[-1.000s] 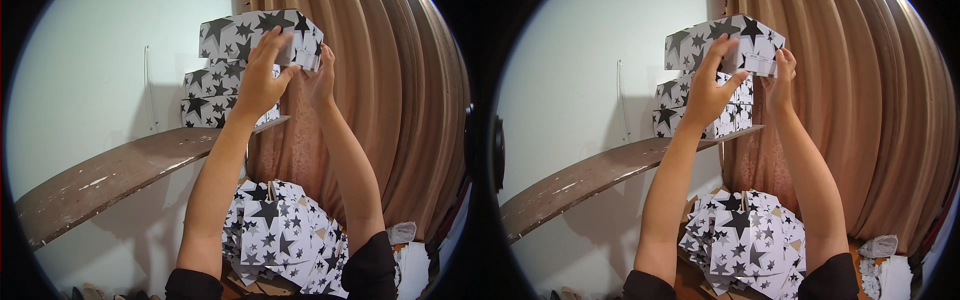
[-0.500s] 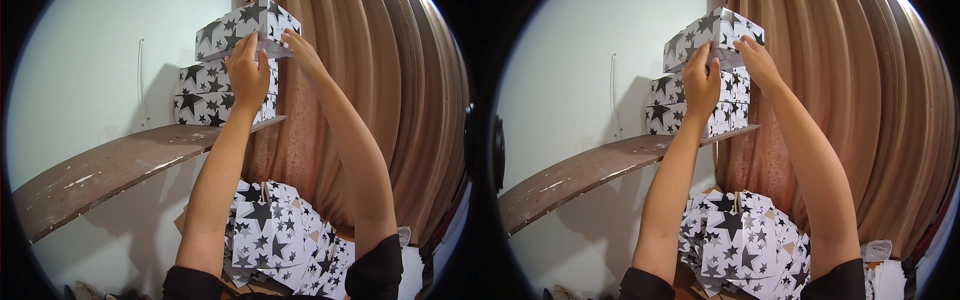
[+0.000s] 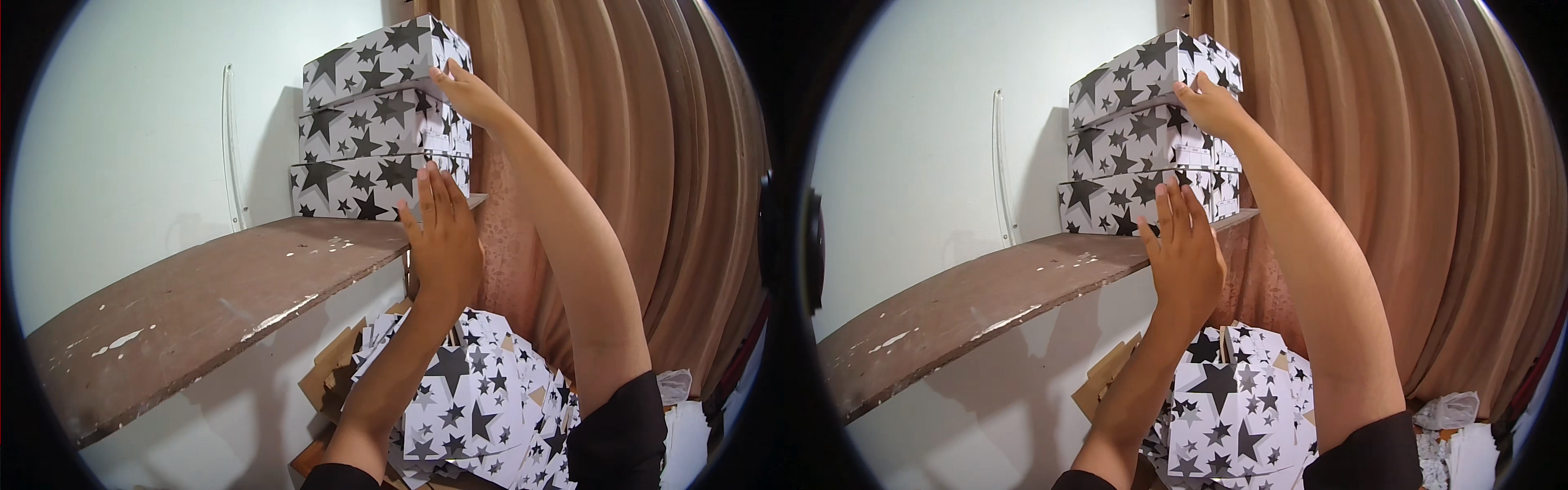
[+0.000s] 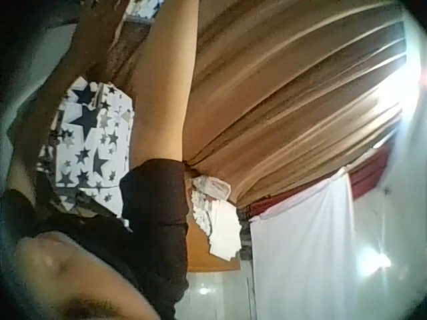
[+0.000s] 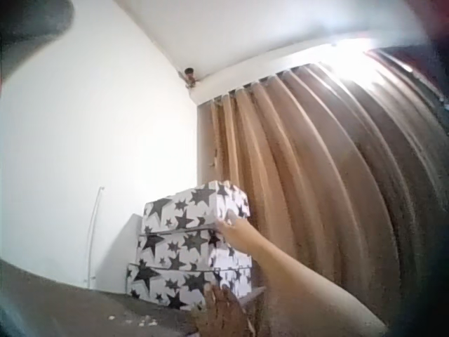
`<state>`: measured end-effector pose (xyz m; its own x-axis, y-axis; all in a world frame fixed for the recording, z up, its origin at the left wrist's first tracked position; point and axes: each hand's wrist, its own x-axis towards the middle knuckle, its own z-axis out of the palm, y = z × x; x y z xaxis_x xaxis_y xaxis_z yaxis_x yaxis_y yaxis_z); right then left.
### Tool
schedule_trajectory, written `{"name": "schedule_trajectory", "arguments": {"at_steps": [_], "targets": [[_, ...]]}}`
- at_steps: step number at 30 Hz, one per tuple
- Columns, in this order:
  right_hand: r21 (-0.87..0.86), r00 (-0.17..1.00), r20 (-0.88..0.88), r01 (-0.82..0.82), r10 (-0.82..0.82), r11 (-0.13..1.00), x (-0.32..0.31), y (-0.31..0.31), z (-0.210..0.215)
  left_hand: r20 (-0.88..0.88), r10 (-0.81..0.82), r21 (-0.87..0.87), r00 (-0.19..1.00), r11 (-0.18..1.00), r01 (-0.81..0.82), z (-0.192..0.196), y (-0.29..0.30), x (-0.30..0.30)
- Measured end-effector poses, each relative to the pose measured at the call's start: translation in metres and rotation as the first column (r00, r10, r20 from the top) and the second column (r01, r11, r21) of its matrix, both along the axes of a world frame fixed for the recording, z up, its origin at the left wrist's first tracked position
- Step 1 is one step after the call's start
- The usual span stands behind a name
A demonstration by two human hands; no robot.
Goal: Assembling cardboard shoe boxes and placing tissue paper inside before stacking them on a shelf.
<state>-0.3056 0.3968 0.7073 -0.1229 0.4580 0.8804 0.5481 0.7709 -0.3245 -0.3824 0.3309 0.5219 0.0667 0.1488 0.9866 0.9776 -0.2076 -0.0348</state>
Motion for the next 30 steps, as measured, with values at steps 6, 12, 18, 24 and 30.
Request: {"name": "schedule_trajectory", "arguments": {"at_steps": [6,12,18,24,30], "targets": [[0.01,0.999,-0.034,0.026,-0.026,1.0,-0.024,0.019,-0.006,-0.089,0.125,-0.306,0.988,0.941,-0.147,0.006,0.026,0.004],[0.074,0.944,0.179,0.269,-0.278,0.96,-0.022,0.027,-0.004,-0.135,0.115,-0.548,0.984,0.819,-0.171,0.02,0.025,0.005],[0.126,0.923,0.201,0.308,-0.328,0.943,-0.046,-0.005,-0.019,-0.191,0.17,-0.573,0.967,0.781,-0.25,0.018,0.021,0.003],[0.181,0.939,0.144,0.286,-0.313,0.941,-0.041,-0.025,-0.028,-0.22,0.186,-0.529,0.958,0.802,-0.277,0.012,0.016,0.004],[0.545,0.954,0.165,0.123,-0.249,0.83,0.036,-0.105,-0.098,-0.128,-0.123,-0.184,0.984,0.978,0.098,-0.005,0.009,0.01]]}}
